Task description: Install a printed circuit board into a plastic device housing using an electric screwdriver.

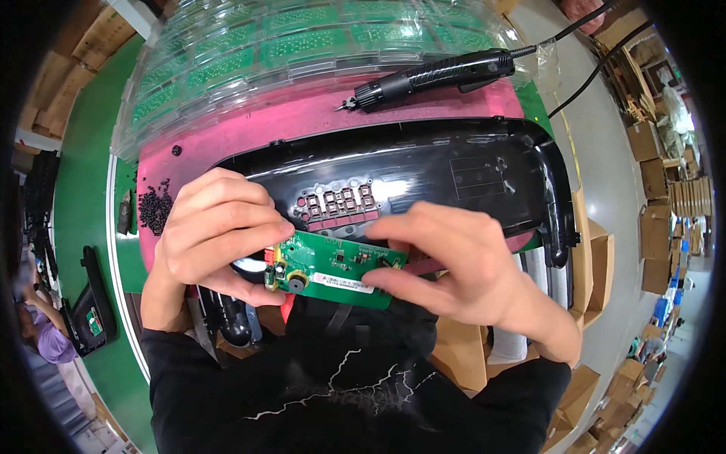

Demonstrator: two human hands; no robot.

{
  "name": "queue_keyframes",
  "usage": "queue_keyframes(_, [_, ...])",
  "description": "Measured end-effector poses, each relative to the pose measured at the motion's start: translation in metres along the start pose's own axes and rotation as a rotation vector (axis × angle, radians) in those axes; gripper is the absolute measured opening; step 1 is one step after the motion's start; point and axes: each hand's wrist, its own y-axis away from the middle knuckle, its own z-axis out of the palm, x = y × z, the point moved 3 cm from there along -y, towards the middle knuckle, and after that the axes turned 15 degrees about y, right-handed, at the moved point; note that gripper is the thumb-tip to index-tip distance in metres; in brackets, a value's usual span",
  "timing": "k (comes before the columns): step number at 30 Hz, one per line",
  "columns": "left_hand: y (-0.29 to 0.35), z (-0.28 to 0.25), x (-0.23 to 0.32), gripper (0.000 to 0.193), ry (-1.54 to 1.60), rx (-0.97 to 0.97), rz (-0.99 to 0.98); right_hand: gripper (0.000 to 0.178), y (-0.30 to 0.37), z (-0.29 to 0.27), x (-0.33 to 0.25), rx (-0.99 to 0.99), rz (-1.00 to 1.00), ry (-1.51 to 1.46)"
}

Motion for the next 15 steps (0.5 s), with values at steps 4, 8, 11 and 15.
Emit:
queue_keyframes(4, [0.005, 0.006, -0.002, 0.053, 0.025, -0.054, -0.013, 0.024, 0.008, 0.012, 0.004, -0.006, -0.01, 0.06])
queue_keyframes(8, [0.01, 0.002, -0.005, 0.053, 0.028, -0.034, -0.036, 0.019, 0.013, 0.015, 0.011, 0.018, 0.111, -0.027])
queue_keyframes(11, [0.01, -0.003, -0.007, 0.054, -0.026, -0.034, -0.065, 0.023, 0.013, 0.017, 0.017, 0.01, 0.114, -0.089])
queue_keyframes(15, [0.019, -0.005, -0.013, 0.057, -0.024, -0.016, -0.19, 0.05, 0.003, 0.023, 0.017, 0.039, 0.083, -0.028])
